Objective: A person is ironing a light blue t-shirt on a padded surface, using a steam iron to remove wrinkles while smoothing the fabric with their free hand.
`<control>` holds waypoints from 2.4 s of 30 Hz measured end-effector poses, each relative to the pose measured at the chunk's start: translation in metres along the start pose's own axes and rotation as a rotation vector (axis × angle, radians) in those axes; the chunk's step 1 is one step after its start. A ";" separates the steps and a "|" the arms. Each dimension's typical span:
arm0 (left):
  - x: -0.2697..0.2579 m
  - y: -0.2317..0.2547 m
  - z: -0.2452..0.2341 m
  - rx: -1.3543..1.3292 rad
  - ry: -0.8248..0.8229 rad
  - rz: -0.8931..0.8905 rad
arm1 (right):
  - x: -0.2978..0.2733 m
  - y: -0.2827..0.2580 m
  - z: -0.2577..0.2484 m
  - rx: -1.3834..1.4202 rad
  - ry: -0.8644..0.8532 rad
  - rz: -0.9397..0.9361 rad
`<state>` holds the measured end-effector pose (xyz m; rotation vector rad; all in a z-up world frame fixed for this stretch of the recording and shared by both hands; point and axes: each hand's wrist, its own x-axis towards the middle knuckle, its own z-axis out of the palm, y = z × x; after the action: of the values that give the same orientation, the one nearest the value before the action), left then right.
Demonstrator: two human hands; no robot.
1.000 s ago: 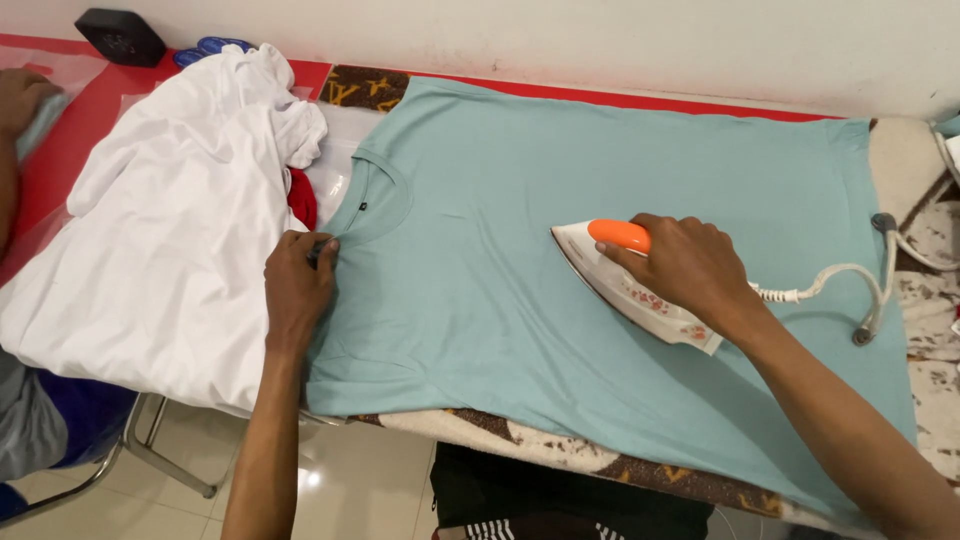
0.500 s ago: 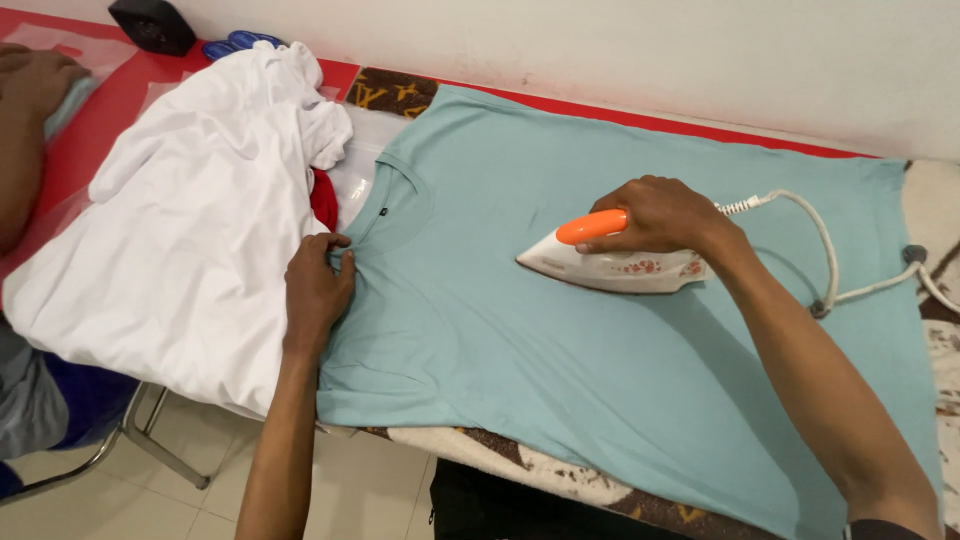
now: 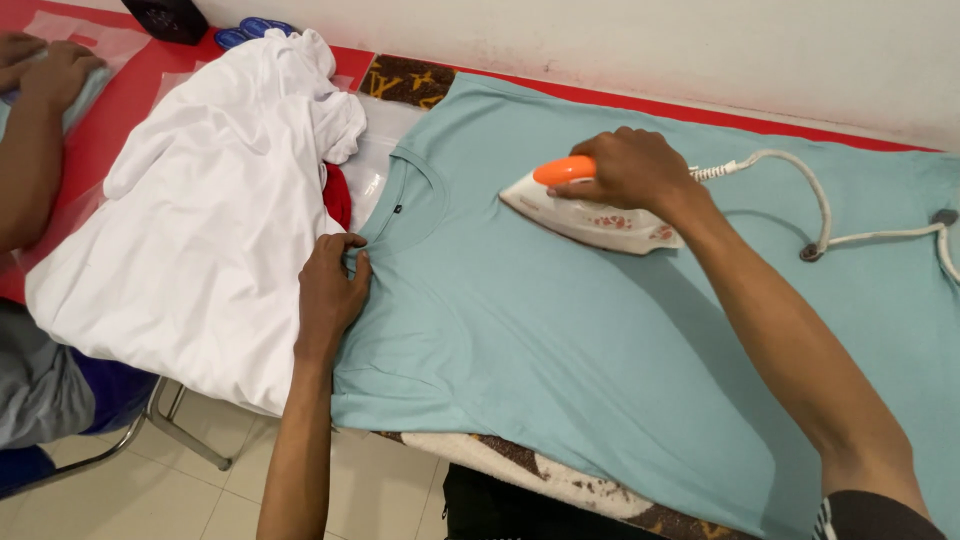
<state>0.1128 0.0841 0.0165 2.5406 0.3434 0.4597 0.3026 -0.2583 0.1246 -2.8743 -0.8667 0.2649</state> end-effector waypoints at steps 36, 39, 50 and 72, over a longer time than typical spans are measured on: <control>0.000 0.007 0.000 -0.096 0.002 -0.089 | 0.193 -0.062 0.037 -0.011 0.226 -0.101; 0.000 0.003 0.004 -0.072 0.034 -0.062 | 0.218 -0.055 0.063 -0.008 0.424 0.012; 0.002 -0.009 0.010 -0.050 0.064 -0.075 | 0.174 -0.045 0.024 0.172 0.178 0.124; -0.002 0.003 -0.003 -0.032 0.021 -0.056 | -0.036 -0.066 -0.015 0.084 -0.256 -0.092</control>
<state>0.1106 0.0819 0.0198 2.4895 0.4110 0.4677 0.2410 -0.2246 0.1558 -2.7524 -1.0000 0.6541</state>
